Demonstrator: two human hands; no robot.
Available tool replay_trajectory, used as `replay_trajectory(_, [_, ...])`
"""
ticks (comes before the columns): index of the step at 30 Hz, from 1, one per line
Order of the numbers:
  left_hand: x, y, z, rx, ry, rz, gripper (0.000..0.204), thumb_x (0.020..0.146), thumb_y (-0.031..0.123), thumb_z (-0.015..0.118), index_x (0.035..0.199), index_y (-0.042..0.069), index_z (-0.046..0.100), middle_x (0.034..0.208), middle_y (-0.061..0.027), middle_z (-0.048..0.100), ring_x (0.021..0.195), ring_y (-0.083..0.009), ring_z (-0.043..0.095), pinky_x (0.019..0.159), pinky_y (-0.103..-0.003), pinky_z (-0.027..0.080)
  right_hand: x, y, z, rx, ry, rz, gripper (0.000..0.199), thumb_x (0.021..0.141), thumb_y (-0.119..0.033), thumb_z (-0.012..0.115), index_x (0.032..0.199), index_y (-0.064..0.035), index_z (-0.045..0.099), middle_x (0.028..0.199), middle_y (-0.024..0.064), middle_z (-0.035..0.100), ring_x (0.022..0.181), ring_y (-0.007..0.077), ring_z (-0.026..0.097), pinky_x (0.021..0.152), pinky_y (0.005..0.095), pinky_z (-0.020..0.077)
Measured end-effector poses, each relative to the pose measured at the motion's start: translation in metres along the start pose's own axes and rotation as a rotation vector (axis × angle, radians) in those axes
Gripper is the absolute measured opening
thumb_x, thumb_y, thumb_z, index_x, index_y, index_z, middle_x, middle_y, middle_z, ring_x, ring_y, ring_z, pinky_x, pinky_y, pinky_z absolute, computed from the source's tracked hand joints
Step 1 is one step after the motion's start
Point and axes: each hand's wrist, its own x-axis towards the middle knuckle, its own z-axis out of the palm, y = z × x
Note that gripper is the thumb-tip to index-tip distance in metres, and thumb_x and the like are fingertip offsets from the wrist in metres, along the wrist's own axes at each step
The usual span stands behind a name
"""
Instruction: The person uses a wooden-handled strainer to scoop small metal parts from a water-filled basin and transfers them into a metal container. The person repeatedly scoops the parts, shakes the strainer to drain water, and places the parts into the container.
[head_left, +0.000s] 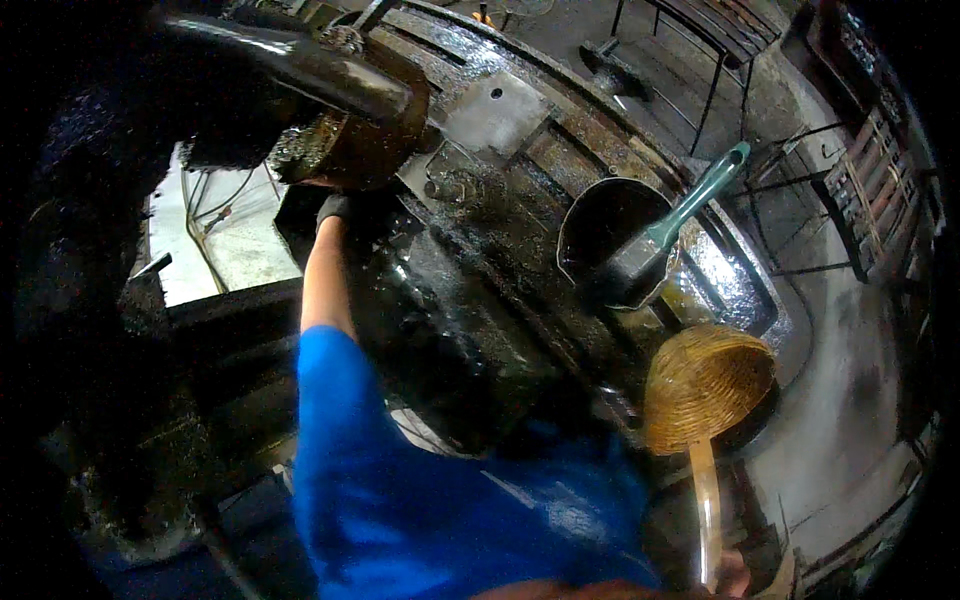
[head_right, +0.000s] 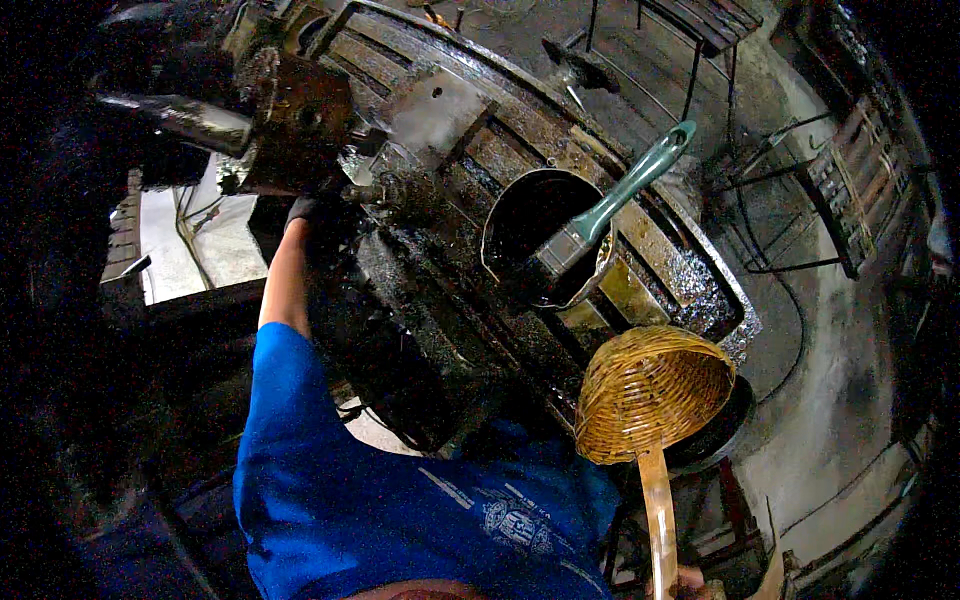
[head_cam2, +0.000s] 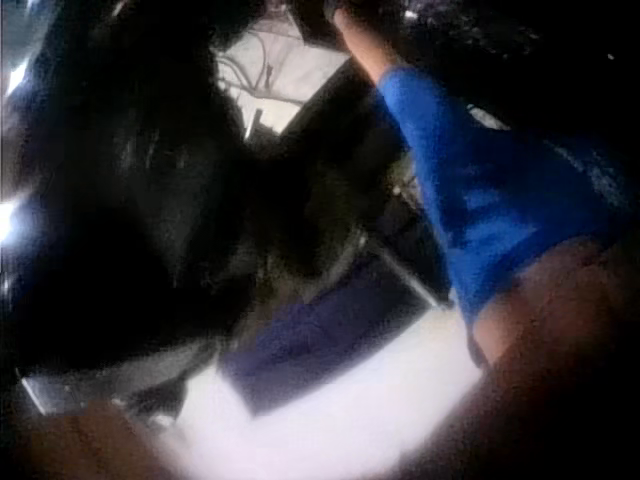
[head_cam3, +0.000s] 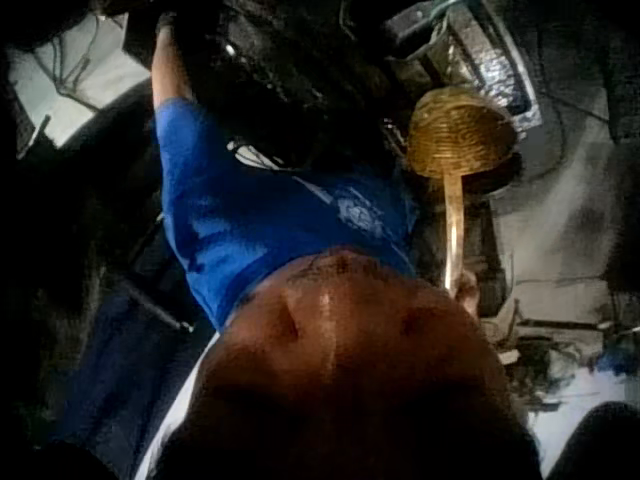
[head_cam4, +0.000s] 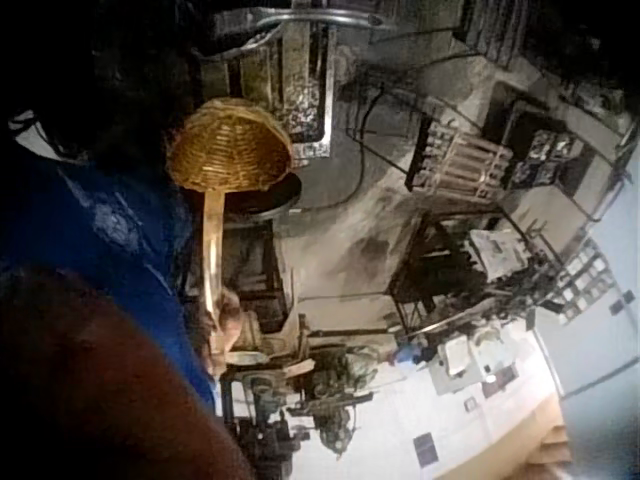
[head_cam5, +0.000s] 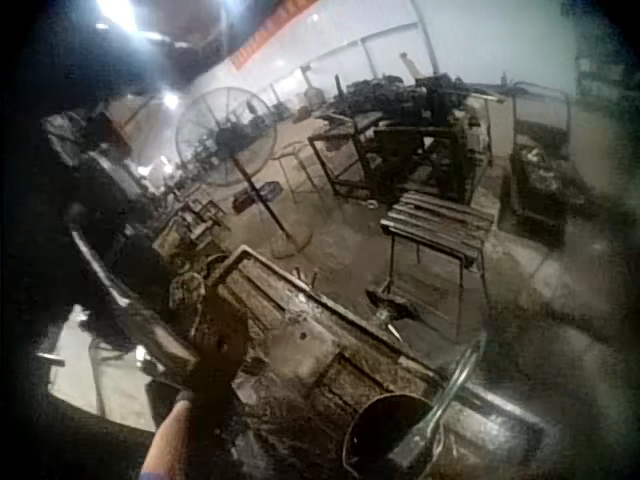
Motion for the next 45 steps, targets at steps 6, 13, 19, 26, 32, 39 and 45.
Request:
replay_trajectory(6, [-0.009,-0.002,0.009,-0.004,0.018,-0.021,0.05,0.062,0.04,0.067,0.101,0.009,0.061,0.103,-0.0112,0.06,0.091,-0.0247,0.058,0.079,-0.031,0.044,0.005,0.005,0.015,0.083,0.001,0.012,0.046,0.079,-0.04,0.055,0.095,0.0037,0.052,0.063,0.011,0.054,0.041,0.0145,0.047,0.034,0.0257,0.0356])
replay_trajectory(13, [-0.02,0.0,0.018,-0.006,0.035,-0.033,0.049,0.062,0.039,0.067,0.099,0.008,0.061,0.102,-0.0111,0.06,0.089,-0.0242,0.058,0.078,-0.03,0.045,0.002,0.007,0.023,0.146,-0.01,0.017,0.049,0.078,-0.038,0.054,0.095,0.0071,0.051,0.064,0.0136,0.055,0.042,0.0161,0.049,0.035,0.0258,0.0373])
replay_trajectory(19, [-0.019,0.019,0.019,0.008,0.062,0.001,0.048,0.062,0.038,0.068,0.098,0.007,0.062,0.102,-0.011,0.061,0.088,-0.0237,0.058,0.077,-0.03,0.045,-0.014,0.021,0.021,0.257,-0.054,-0.016,0.05,0.078,-0.037,0.053,0.095,0.01,0.05,0.065,0.0159,0.055,0.043,0.0174,0.05,0.035,0.0258,0.0388])
replay_trajectory(26, [-0.03,0.006,0.033,0.043,0.07,-0.02,0.047,0.062,0.037,0.068,0.097,0.006,0.062,0.101,-0.0109,0.061,0.086,-0.0231,0.059,0.076,-0.029,0.045,-0.063,0.031,0.025,0.488,-0.119,-0.026,0.053,0.078,-0.036,0.053,0.095,0.0135,0.05,0.066,0.0185,0.056,0.044,0.019,0.052,0.036,0.0258,0.0406])
replay_trajectory(32, [-0.047,0.048,0.03,-0.007,0.152,-0.078,0.046,0.062,0.036,0.069,0.096,0.006,0.062,0.101,-0.0108,0.061,0.084,-0.0227,0.059,0.075,-0.029,0.046,-0.095,0.019,0.033,0.091,0.279,-0.011,0.037,0.06,-0.019,0.05,0.078,0.0136,0.05,0.049,0.0155,0.044,0.03,0.0127,0.033,0.026,0.0233,0.0235])
replay_trajectory(39, [-0.125,0.094,0.005,-0.143,0.346,-0.274,0.046,0.062,0.035,0.069,0.095,0.005,0.063,0.1,-0.0107,0.061,0.082,-0.0221,0.06,0.074,-0.028,0.046,-0.11,0.0,0.043,-0.376,0.315,-0.058,0.032,0.051,-0.005,0.05,0.079,0.009,0.052,0.05,0.0081,0.044,0.033,0.01,0.037,0.028,0.0216,0.0254])
replay_trajectory(45, [-0.202,0.131,-0.027,-0.965,0.408,-0.158,0.031,0.064,0.016,0.065,0.091,0.003,0.062,0.094,-0.0087,0.062,0.077,-0.0206,0.059,0.071,-0.029,0.047,-0.115,-0.019,0.013,-0.099,-0.268,0.1,0.047,0.053,-0.006,0.046,0.098,0.0081,0.049,0.052,0.0064,0.041,0.034,0.0099,0.035,0.029,0.0219,0.0274])
